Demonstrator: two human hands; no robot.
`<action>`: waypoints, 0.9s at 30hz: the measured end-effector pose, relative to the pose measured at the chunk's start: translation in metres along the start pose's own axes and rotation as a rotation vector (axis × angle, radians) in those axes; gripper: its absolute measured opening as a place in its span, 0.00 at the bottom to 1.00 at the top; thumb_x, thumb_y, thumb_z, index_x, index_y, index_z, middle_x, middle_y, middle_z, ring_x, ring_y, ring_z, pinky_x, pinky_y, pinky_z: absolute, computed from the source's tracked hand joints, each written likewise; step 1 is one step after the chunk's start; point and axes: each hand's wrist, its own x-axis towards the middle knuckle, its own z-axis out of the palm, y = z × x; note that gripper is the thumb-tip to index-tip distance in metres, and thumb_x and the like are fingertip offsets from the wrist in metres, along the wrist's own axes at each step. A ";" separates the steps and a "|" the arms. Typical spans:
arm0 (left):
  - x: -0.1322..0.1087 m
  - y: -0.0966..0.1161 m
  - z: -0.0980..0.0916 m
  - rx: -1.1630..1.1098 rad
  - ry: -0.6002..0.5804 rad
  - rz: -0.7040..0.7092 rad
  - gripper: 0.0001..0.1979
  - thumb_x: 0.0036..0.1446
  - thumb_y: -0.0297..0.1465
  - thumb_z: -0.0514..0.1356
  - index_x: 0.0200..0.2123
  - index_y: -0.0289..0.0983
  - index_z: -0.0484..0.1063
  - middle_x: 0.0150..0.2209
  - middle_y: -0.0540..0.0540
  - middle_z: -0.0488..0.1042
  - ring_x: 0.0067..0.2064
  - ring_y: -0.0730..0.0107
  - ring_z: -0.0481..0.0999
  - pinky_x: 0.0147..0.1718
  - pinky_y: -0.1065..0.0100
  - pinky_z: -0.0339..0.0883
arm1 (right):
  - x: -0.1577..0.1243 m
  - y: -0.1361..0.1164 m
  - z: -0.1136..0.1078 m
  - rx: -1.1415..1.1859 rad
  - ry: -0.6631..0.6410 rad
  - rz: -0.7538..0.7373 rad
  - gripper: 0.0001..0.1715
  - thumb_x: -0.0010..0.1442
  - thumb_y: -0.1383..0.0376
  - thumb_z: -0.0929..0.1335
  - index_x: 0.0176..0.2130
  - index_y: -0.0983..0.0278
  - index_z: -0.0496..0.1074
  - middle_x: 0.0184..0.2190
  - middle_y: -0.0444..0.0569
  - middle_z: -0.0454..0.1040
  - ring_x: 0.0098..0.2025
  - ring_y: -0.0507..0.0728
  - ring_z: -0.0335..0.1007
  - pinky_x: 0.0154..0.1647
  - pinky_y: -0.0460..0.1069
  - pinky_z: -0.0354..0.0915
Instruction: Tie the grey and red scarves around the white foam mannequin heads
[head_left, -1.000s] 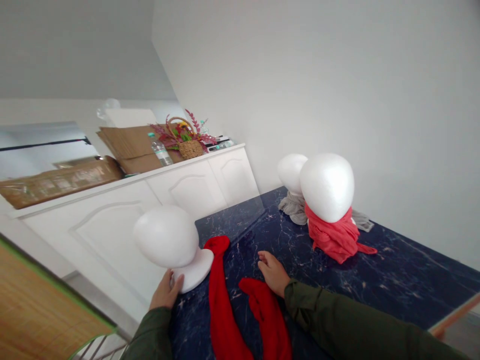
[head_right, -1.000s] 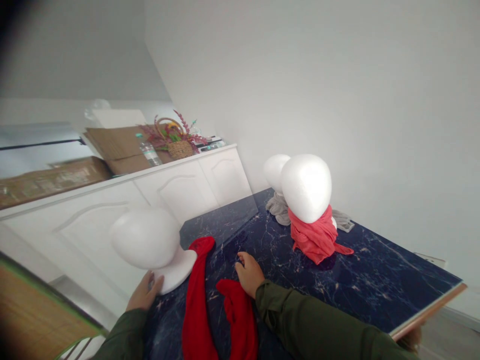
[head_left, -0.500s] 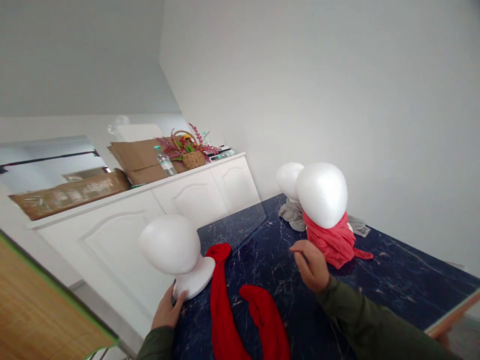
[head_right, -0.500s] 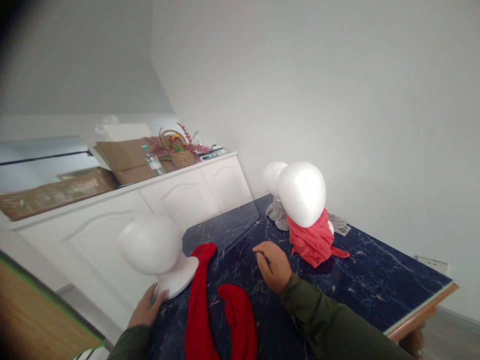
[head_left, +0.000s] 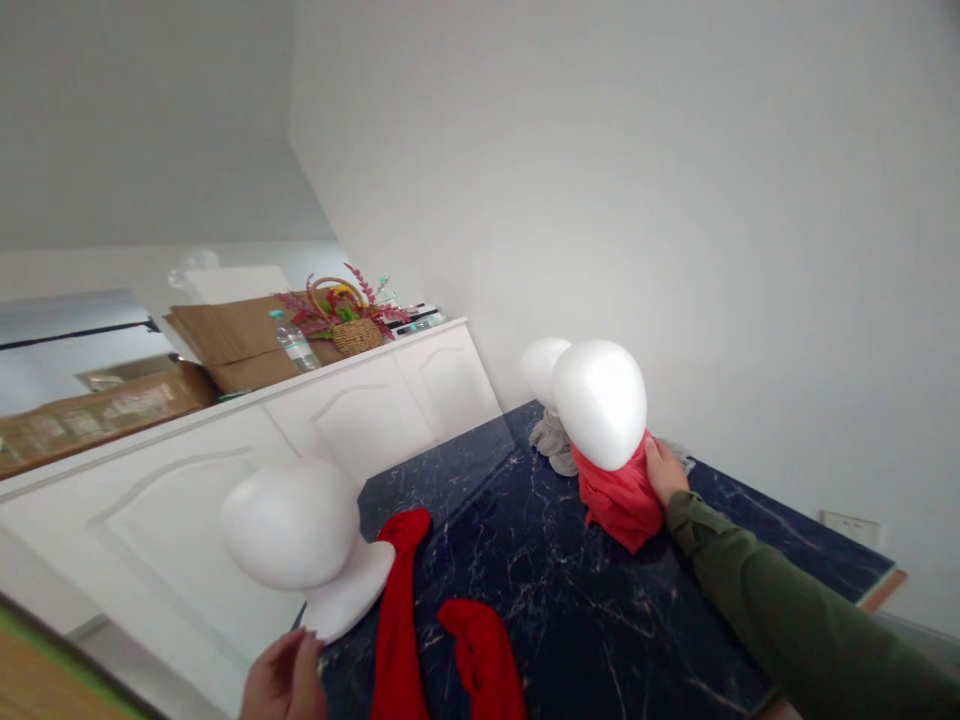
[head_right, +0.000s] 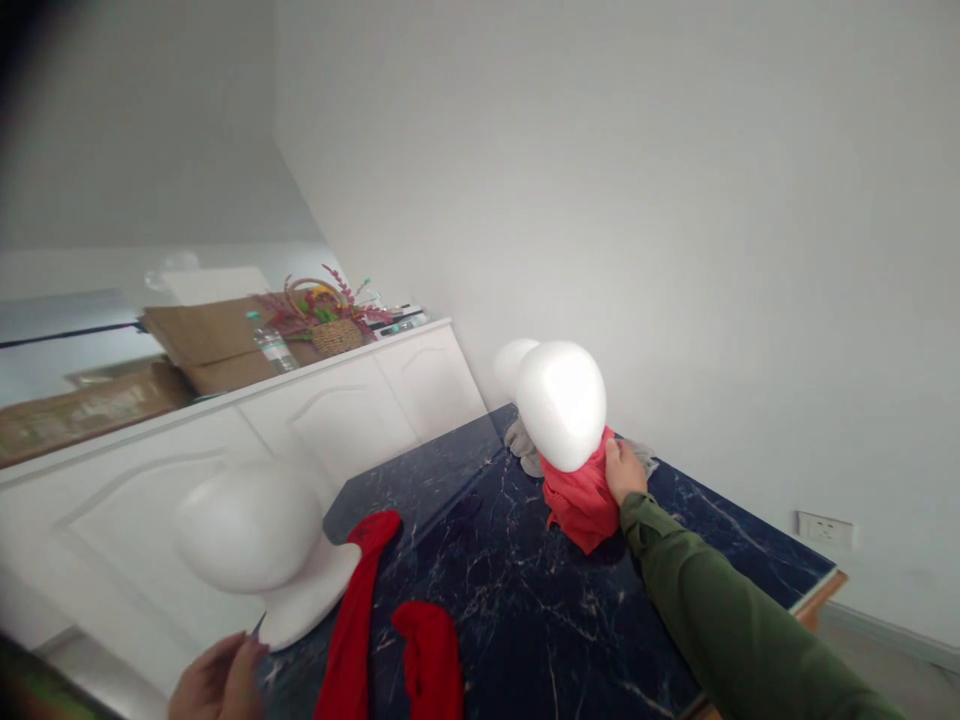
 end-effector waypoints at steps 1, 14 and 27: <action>-0.005 0.013 0.006 -0.030 -0.054 0.046 0.16 0.46 0.43 0.51 0.33 0.38 0.64 0.28 0.45 0.69 0.33 0.58 0.71 0.37 0.58 0.66 | -0.001 -0.001 0.001 0.001 -0.021 0.000 0.27 0.57 0.55 0.52 0.39 0.69 0.69 0.38 0.59 0.70 0.43 0.61 0.64 0.44 0.53 0.57; -0.085 0.227 0.214 -0.677 -1.035 -0.181 0.43 0.35 0.38 0.67 0.54 0.30 0.53 0.55 0.28 0.55 0.54 0.51 0.60 0.51 0.55 0.54 | -0.011 -0.016 -0.002 -0.093 0.080 -0.013 0.26 0.52 0.51 0.59 0.36 0.71 0.69 0.35 0.58 0.69 0.40 0.61 0.63 0.45 0.53 0.56; -0.105 0.226 0.233 -0.763 -0.632 -0.022 0.17 0.37 0.22 0.56 0.36 0.33 0.70 0.38 0.42 0.74 0.44 0.58 0.70 0.51 0.55 0.56 | -0.034 -0.041 0.002 0.033 0.098 -0.183 0.08 0.49 0.66 0.59 0.30 0.65 0.64 0.39 0.54 0.64 0.45 0.60 0.57 0.50 0.55 0.52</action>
